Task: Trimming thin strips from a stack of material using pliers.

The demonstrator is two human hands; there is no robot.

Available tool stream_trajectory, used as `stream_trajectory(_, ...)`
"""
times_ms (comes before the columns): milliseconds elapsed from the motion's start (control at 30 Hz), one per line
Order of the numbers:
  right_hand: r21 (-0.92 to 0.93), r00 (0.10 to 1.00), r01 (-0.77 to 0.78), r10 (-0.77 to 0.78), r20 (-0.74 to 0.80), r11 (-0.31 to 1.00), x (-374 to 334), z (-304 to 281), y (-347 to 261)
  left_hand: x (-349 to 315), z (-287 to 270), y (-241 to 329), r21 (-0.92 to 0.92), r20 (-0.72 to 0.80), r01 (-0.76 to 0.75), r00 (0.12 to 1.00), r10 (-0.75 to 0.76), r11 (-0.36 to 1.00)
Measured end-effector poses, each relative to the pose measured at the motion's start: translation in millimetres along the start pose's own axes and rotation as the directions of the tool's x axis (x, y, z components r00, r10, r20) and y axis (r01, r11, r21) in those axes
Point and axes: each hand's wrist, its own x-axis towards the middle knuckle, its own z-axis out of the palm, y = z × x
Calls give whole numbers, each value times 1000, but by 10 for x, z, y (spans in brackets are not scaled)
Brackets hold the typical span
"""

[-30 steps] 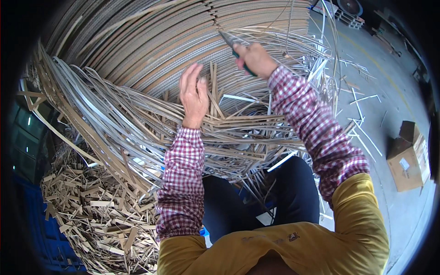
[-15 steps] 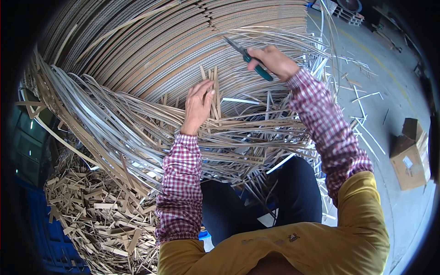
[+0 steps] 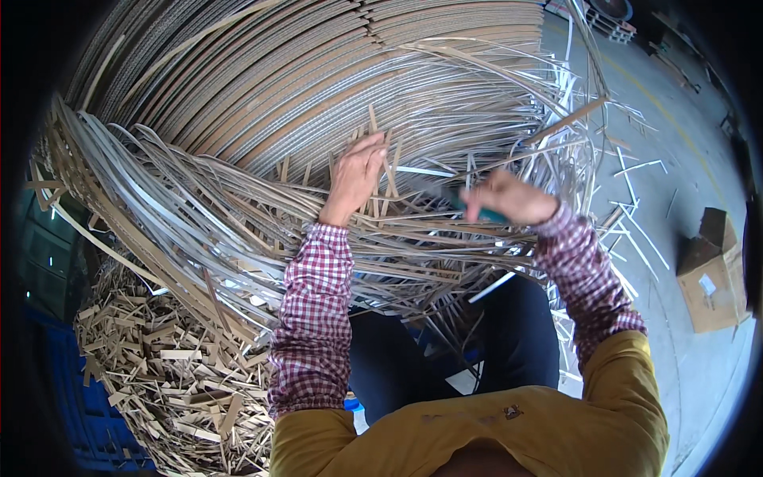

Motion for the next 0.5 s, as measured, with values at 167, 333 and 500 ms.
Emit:
stream_trajectory(167, 19, 914, -42, 46, -403, 999, 696, -421, -659, -29, 19, -20, 185, -26, -101, 994, 108, 977)
stream_trajectory(333, 194, 872, 19, 79, -482, 981, 1136, -335, -445, -56, 10, 99, 125, -174, -114, 975, 135, 986)
stream_trajectory(500, 129, 964, -33, 66, -256, 991, 285, 334, 121, -33, -107, 382, 299, -321, -345, 842, 434, 890)
